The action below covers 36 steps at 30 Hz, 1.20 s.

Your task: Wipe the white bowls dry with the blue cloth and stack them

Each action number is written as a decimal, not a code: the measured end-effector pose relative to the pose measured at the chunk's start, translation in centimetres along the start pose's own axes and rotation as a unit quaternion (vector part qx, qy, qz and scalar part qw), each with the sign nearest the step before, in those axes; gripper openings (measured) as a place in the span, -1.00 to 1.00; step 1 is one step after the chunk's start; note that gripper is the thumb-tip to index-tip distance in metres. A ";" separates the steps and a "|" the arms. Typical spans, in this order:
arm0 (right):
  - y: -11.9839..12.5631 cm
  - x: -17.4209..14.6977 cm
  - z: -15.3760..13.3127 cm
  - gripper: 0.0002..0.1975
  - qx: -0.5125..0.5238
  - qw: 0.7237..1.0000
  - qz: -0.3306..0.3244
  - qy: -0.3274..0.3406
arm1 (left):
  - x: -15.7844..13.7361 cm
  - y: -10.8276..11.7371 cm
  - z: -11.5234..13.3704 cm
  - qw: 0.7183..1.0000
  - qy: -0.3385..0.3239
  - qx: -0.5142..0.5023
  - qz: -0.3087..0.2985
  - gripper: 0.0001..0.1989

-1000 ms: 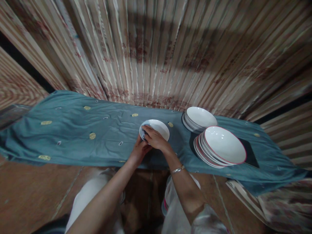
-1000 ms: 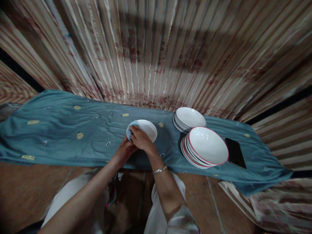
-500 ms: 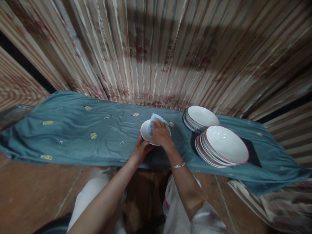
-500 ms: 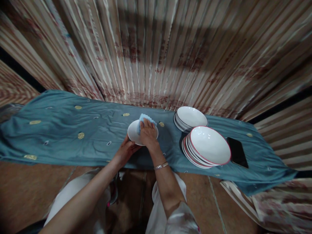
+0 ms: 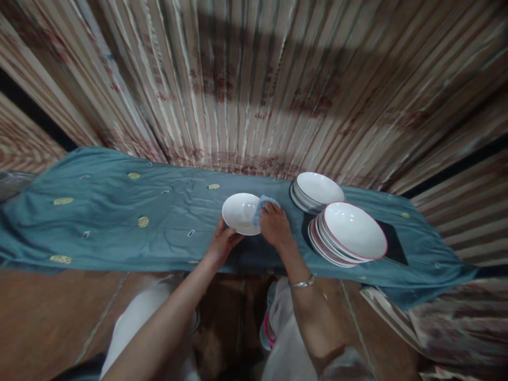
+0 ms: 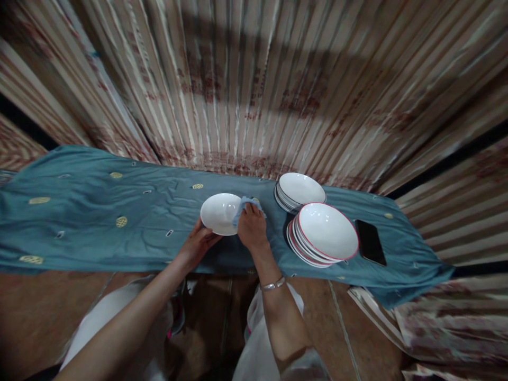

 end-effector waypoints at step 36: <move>0.0 1.8 -6.4 -0.70 0.246 0.963 -0.040 0.098 | 0.6 0.1 -0.5 0.999 -0.015 -0.040 -0.009 -0.48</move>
Point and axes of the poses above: each hand's wrist, its own x-axis towards the middle knuckle, its own y-axis out of the back of the hand, z = x × y, the point moved 4 cm from there along x, towards the middle knuckle, and after that the axes turned 9 degrees about y, right-handed, at the moved point
